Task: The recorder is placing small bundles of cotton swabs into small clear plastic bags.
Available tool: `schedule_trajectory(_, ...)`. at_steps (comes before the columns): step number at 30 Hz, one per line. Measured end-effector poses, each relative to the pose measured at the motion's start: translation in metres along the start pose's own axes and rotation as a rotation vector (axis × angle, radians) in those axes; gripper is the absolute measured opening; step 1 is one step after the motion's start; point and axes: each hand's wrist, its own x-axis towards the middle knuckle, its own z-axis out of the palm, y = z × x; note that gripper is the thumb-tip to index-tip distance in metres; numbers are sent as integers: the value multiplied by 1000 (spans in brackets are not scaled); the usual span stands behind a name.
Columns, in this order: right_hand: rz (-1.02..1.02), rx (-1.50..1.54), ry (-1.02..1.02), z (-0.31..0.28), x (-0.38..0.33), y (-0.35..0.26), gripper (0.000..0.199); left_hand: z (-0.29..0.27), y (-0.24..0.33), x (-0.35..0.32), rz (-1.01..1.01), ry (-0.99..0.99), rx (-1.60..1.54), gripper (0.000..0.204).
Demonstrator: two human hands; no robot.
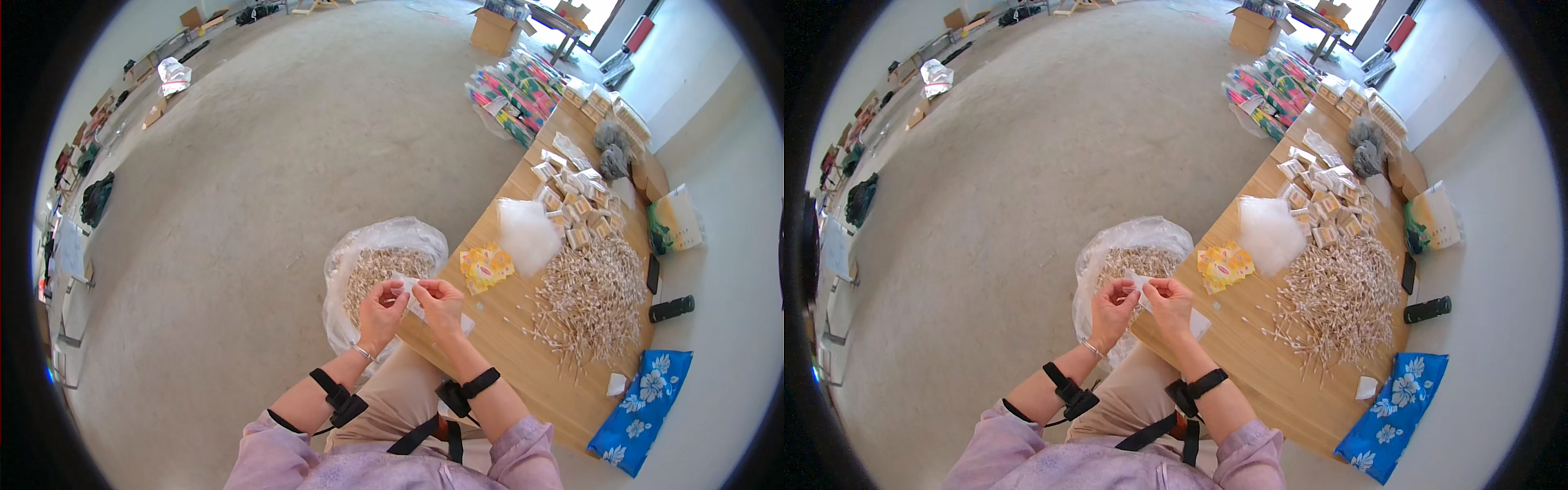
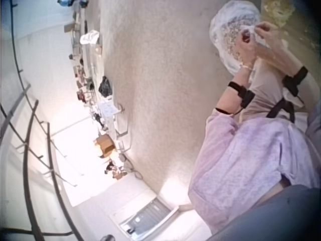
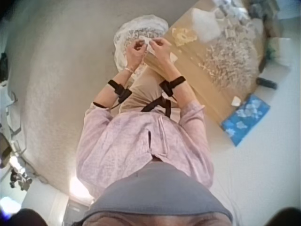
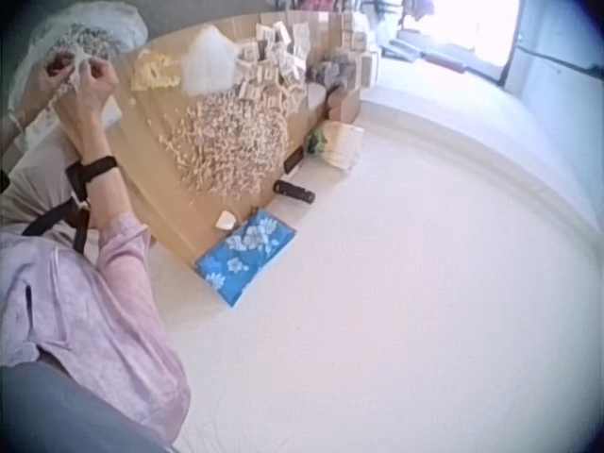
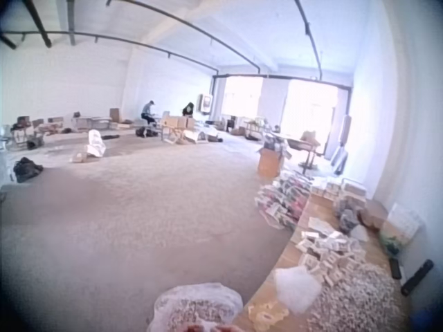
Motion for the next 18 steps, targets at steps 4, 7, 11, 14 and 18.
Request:
schedule_trajectory(4, -41, -63, -13, 2, 0, 0, 14, 1, 2, 2, 32, 7, -8, 18)
schedule_trajectory(7, -73, -99, -36, 2, -1, 1, 14, 0, -1, 3, 26, 0, -15, 19)
schedule_trajectory(11, -153, -126, -73, 0, -3, 4, 20, 0, -3, 3, 23, -18, 13, 18)
schedule_trajectory(14, -385, -413, -123, -1, -1, -1, 24, -1, -2, 5, 53, -1, 42, 17)
schedule_trajectory(18, -448, -530, -133, -2, -3, -8, 25, -2, -3, 5, 76, 6, 31, 17)
